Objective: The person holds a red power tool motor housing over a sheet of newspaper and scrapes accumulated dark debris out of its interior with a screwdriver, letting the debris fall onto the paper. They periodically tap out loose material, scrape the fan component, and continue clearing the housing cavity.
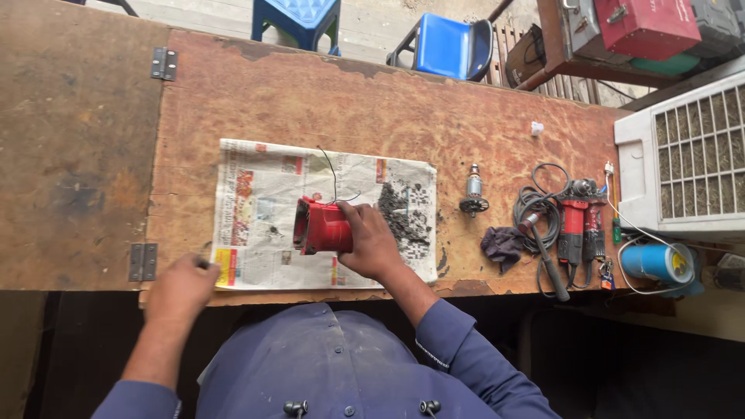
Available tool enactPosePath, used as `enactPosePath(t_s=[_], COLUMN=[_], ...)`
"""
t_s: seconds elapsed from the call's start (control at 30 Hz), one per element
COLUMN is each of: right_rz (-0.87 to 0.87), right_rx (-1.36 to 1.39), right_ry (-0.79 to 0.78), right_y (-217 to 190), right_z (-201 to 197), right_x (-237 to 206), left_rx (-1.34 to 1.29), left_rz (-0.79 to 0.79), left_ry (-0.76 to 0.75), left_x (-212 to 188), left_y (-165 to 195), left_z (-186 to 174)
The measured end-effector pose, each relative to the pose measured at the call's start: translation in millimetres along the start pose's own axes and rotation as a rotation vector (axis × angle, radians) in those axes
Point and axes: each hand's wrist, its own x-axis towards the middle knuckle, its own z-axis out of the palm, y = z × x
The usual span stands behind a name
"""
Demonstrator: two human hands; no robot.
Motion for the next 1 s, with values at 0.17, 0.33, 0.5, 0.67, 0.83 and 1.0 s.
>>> enactPosePath(t_s=[0.17,0.33,0.5,0.67,0.83,1.0], right_rz=[0.115,0.079,-0.080,-0.015,0.059,0.169], right_rx=[-0.250,0.099,0.068,-0.052,0.156,0.060], right_ry=[-0.126,0.177,0.173,0.166,0.065,0.135], right_y=[-19,-18,-30,-29,-19,-26], right_z=[4,8,22,24,1,-5], right_x=[34,24,29,53,86,99], left_rx=[-0.202,-0.768,-0.395,-0.469,-0.495,-0.465], left_rz=[0.260,0.108,0.490,0.669,0.719,0.771], left_ry=[-0.050,-0.537,-0.309,-0.148,-0.156,-0.129], left_x=[7,7,10,20,33,33], left_y=[6,13,40,62,58,54], left_z=[25,33,52,69,65,60])
